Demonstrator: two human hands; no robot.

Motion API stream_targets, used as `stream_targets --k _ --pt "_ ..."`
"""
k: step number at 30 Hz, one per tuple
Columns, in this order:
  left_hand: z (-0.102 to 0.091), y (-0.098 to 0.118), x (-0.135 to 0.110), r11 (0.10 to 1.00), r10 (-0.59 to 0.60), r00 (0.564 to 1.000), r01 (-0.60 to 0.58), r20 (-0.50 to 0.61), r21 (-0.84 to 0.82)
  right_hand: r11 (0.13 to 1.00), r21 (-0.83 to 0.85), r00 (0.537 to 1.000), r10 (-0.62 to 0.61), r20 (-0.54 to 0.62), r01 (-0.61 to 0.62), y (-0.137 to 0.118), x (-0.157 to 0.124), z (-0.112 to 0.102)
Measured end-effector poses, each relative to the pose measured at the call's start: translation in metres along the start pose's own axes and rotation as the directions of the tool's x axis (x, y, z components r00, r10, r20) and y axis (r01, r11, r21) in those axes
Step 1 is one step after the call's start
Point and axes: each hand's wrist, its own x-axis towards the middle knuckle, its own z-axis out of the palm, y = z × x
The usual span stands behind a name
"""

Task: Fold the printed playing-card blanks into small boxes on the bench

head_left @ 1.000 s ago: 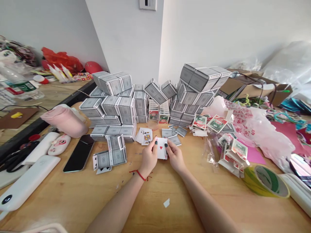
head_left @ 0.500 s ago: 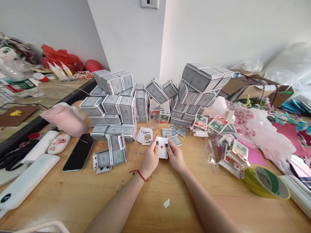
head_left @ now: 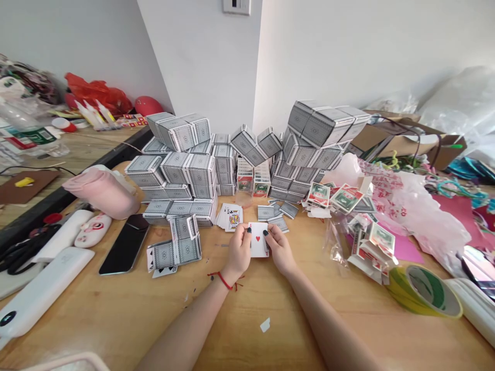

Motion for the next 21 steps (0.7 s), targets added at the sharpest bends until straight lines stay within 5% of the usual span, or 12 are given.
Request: stream_targets --k 21 --pt "-0.0013 0.0043 0.0001 0.998 0.060 0.998 -0.060 0.032 -0.002 1.000 0.018 1.000 0.012 -0.012 -0.011 -0.0041 -0.0013 0.0017"
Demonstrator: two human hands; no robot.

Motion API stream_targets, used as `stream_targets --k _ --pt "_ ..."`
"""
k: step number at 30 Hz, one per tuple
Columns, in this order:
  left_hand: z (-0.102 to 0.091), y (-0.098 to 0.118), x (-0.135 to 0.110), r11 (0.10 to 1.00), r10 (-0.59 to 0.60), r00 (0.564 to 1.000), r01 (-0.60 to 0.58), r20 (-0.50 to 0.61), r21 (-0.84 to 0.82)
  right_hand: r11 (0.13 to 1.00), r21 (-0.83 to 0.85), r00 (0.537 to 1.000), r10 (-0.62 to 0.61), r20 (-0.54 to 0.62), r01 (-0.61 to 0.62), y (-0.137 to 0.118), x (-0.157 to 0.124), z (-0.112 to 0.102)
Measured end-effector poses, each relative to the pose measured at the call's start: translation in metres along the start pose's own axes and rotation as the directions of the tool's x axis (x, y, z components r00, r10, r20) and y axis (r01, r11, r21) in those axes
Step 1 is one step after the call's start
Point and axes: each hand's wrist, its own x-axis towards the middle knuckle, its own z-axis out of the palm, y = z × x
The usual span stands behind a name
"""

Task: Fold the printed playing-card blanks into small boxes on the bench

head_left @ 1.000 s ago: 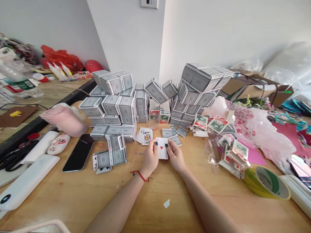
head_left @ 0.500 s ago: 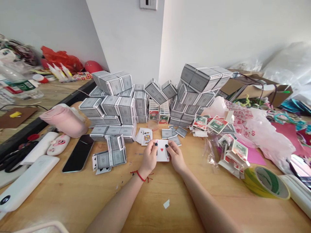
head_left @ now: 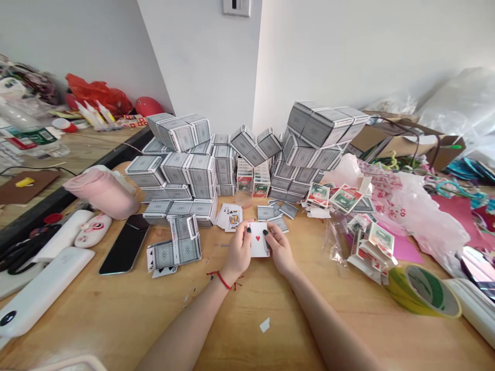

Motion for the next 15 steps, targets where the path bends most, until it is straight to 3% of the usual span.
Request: stream_targets --k 15 --pt "-0.0041 0.0005 0.0013 0.994 -0.080 0.994 0.085 0.071 -0.066 0.999 0.016 0.999 0.042 -0.001 -0.042 -0.0014 -0.0023 0.0015"
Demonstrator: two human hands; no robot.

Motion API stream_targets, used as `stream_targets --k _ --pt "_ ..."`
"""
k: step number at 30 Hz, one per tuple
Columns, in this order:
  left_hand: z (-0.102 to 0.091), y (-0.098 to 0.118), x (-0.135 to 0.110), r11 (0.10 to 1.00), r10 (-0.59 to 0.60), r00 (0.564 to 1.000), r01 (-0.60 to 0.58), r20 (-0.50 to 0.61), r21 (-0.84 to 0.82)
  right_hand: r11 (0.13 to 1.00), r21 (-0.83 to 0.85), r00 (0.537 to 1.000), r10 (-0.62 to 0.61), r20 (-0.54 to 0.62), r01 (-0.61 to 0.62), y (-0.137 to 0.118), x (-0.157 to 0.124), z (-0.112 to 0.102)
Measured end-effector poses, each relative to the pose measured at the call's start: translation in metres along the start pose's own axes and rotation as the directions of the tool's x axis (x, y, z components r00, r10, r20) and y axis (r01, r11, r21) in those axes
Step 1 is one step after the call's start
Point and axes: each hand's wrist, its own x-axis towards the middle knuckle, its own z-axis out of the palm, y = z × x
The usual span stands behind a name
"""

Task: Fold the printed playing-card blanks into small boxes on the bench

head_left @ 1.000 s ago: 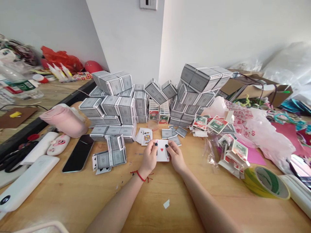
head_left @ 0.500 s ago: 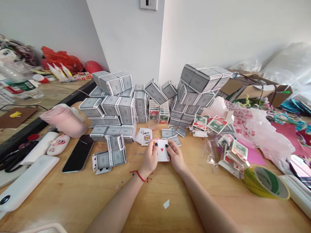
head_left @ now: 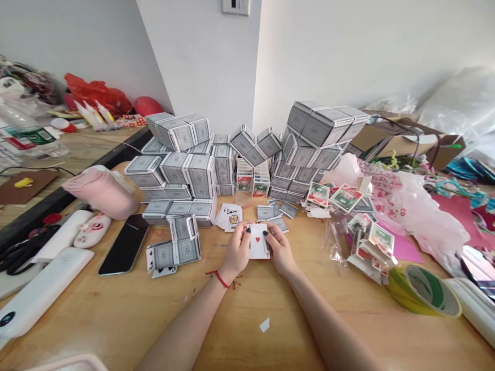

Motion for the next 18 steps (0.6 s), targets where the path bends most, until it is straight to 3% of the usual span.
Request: stream_targets --k 6,18 --pt "-0.0004 0.0009 0.0016 0.999 0.052 0.999 -0.051 -0.015 0.012 1.000 0.008 1.000 -0.001 0.020 0.000 0.0001 -0.0003 -0.0012" --pt "-0.0001 0.0020 0.0012 1.000 -0.005 1.000 0.005 0.001 0.013 0.997 0.075 0.999 -0.013 0.050 0.009 -0.0013 -0.0009 0.0003"
